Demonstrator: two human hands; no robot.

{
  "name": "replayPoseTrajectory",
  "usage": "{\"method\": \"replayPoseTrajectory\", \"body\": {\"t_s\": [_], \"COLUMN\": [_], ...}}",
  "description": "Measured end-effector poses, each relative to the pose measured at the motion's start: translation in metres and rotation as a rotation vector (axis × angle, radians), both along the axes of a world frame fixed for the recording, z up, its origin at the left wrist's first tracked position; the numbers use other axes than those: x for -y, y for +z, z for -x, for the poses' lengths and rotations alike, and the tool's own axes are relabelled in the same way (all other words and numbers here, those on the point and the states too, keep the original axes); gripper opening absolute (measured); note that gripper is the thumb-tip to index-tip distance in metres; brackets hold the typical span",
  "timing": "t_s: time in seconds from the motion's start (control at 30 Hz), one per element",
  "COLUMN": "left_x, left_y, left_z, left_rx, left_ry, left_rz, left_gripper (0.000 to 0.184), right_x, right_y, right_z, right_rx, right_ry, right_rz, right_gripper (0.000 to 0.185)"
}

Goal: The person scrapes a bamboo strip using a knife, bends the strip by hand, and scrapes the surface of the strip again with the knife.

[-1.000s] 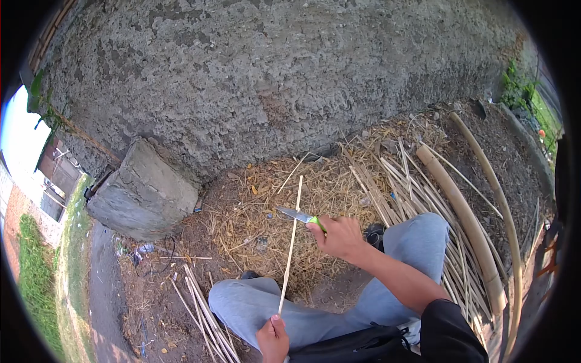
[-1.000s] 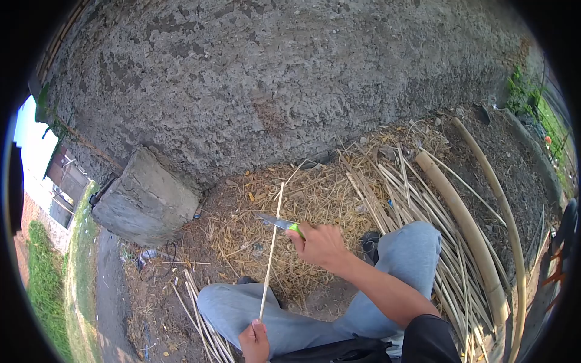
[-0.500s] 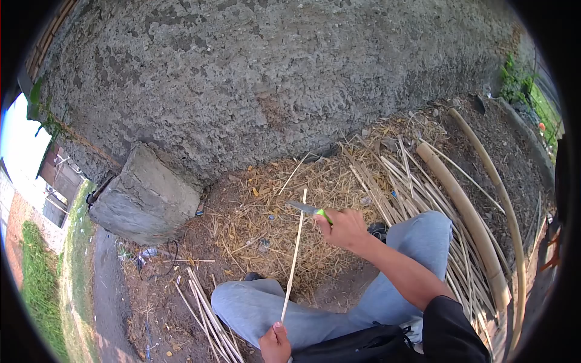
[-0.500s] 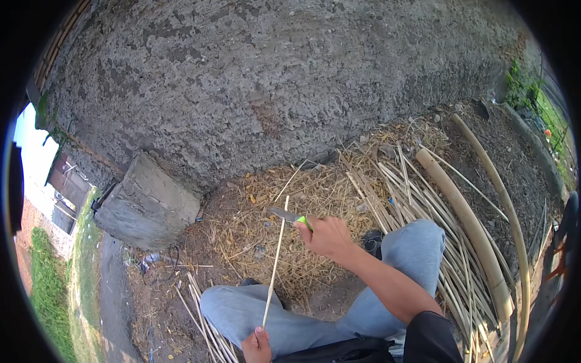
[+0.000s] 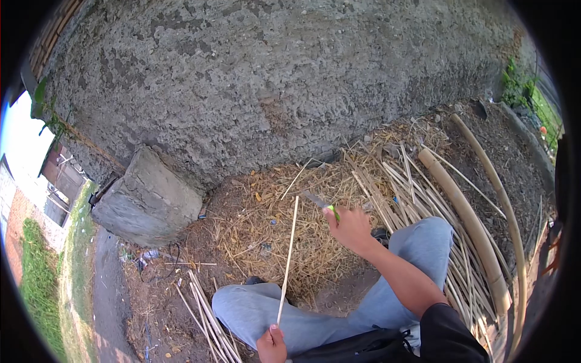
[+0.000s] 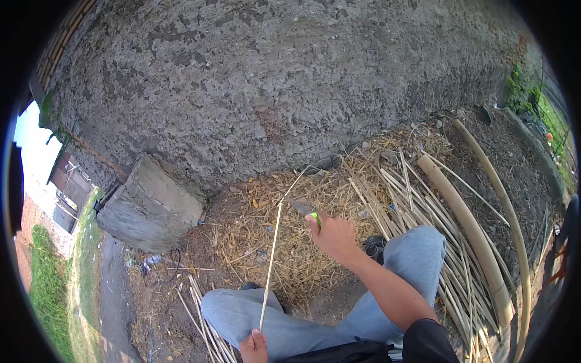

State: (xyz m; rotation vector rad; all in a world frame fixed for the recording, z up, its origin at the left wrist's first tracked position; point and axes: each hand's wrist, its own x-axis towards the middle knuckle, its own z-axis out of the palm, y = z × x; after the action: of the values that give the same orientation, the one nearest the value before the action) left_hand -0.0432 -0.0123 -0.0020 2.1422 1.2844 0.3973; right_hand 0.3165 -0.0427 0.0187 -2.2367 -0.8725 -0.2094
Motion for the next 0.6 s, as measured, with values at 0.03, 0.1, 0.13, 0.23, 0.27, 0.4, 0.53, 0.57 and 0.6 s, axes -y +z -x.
{"method": "replayPoseTrajectory", "body": {"t_s": [0.03,0.1,0.13,0.23,0.27,0.4,0.53,0.57,0.6], "left_x": [0.000,0.002,-0.001,-0.001,0.000,-0.001,0.002,0.002,-0.001], "left_y": [0.000,-0.007,-0.014,-0.013,-0.011,-0.018,-0.005,-0.002,-0.004], "left_z": [-0.001,0.001,0.000,-0.005,-0.007,-0.006,-0.008,-0.007,-0.006], "left_rx": [0.002,-0.001,0.007,0.040,0.063,0.071,0.098,0.092,0.092], "left_ry": [0.012,0.031,0.036,0.064,0.079,0.107,0.087,0.076,0.079], "left_rz": [0.020,0.046,0.034,0.053,0.084,0.136,0.142,0.171,0.173], "left_gripper": [0.045,0.045,0.045,0.045,0.046,0.046,0.044,0.043,0.043], "right_x": [0.002,0.007,0.009,0.011,0.012,0.014,0.011,0.011,0.010], "right_y": [0.000,0.000,-0.001,-0.010,-0.015,-0.025,-0.026,-0.025,-0.025], "right_z": [0.004,0.015,0.022,0.049,0.061,0.096,0.102,0.102,0.101], "right_rx": [-0.060,-0.127,-0.150,-0.133,-0.095,-0.103,-0.015,0.006,0.004], "right_ry": [0.065,0.135,0.183,0.319,0.399,0.558,0.589,0.595,0.598], "right_rz": [0.013,0.033,-0.010,-0.098,-0.144,0.048,-0.023,-0.009,-0.007], "right_gripper": [0.045,0.043,0.041,0.039,0.039,0.038,0.042,0.042,0.042]}}
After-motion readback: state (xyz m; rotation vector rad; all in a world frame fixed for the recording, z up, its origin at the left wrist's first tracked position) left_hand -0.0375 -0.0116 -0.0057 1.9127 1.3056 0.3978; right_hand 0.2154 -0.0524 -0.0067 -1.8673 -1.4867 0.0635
